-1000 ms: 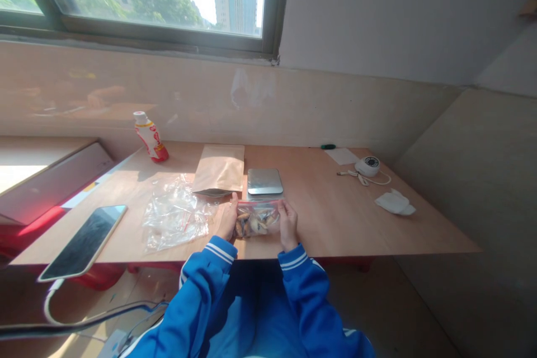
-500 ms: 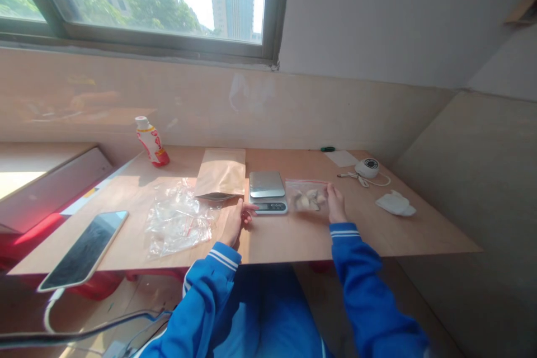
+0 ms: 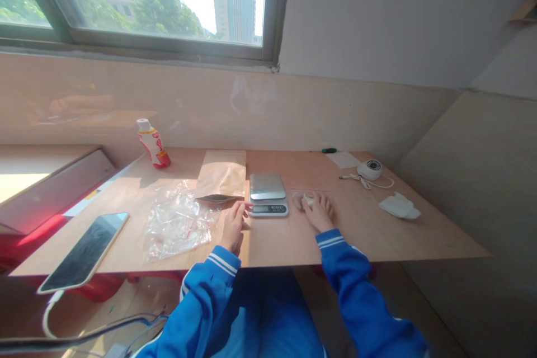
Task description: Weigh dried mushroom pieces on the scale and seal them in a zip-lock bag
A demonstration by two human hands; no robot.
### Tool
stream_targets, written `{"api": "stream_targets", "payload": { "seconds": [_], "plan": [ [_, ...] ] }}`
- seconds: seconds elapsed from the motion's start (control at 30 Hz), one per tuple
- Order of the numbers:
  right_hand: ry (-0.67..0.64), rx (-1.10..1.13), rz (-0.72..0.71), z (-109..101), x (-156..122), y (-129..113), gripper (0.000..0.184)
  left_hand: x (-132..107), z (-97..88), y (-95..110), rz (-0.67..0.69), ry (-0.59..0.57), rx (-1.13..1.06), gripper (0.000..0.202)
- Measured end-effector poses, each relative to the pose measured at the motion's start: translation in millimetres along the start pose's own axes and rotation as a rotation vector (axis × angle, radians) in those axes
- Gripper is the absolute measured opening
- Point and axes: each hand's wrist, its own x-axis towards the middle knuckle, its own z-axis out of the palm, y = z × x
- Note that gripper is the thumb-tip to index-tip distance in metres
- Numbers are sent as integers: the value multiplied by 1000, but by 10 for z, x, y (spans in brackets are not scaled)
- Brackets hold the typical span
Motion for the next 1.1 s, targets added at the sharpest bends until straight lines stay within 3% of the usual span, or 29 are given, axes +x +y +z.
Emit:
{"api": "stream_targets", "payload": {
  "seconds": [0.17,0.27,0.33,0.43,0.53,0.63,0.8,0.93,1.1],
  "plan": [
    [-142,6,14,-38,277,-104,56,82,-226,9,344,202,530,25],
    [-60,86,-37,-130,276,-304,55,220,-467,71,446,314,888,43],
    [19,244,-176,-190,117,-545,50,348,-644,113,420,347,1069,51],
    [-106,583,-549,-241,-267,-1020,35,559,-876,147,418,298,1215,52],
    [-276,739,-830,-168,-614,-1498,35,716,-996,176,421,183,1229,39],
    [-246,654,-943,58,-779,-1853,42,760,-980,250,486,206,1213,29],
    [-120,320,-853,411,-785,-2099,45,709,-861,413,580,160,1034,30],
    [-169,175,-829,377,-738,-2102,26,637,-834,422,586,206,909,31],
    [-83,189,-753,357,-655,-2204,20,453,-731,271,621,345,928,31]
  ]
}}
